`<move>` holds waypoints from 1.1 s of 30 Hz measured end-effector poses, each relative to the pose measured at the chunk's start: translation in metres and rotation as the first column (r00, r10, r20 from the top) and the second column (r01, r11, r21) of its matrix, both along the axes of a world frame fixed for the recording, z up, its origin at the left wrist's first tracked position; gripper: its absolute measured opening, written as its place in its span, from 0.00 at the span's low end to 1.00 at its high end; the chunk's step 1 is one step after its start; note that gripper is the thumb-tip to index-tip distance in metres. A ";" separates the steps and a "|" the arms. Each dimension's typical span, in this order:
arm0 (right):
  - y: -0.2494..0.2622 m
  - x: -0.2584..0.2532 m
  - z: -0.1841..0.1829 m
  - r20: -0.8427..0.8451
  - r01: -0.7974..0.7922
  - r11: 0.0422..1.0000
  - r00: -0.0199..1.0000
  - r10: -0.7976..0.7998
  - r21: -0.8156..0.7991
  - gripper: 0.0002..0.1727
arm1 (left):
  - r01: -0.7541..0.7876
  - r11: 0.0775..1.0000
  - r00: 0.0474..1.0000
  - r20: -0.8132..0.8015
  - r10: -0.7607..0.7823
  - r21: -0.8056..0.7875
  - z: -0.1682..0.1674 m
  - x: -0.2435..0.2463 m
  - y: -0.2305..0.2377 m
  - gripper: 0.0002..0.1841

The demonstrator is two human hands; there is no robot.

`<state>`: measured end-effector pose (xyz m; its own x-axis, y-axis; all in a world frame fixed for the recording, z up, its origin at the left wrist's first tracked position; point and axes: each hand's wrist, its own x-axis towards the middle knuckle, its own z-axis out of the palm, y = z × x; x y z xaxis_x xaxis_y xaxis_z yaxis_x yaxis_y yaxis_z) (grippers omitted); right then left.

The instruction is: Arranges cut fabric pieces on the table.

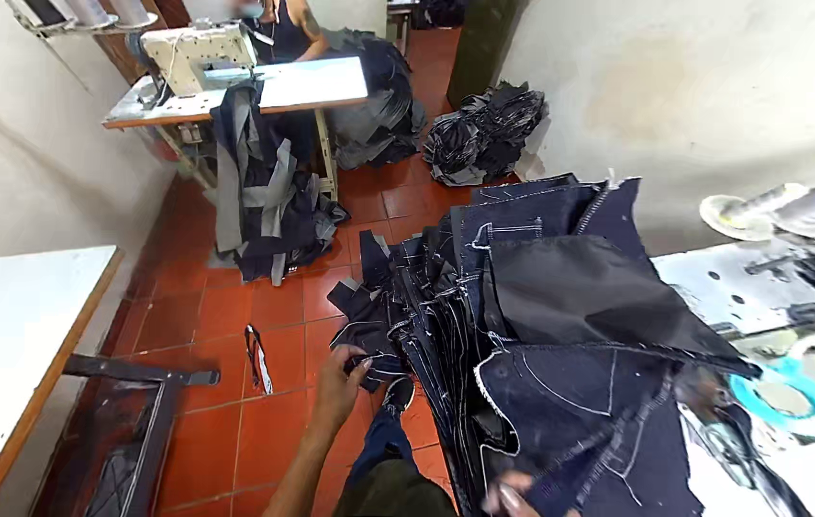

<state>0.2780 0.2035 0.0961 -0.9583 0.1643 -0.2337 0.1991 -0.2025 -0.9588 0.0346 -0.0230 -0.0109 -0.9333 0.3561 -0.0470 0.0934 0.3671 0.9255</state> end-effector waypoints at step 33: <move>-0.018 -0.117 -0.052 -0.084 -0.034 0.800 0.991 0.105 0.599 0.14 | 0.393 0.822 0.900 0.011 -0.436 0.413 0.015 0.031 0.038 0.06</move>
<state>0.1611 0.1854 0.0443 -0.9857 0.1687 -0.0067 0.0789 0.4258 -0.9014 0.0655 0.0146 0.0040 -0.6908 0.7169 0.0938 0.0532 -0.0790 0.9955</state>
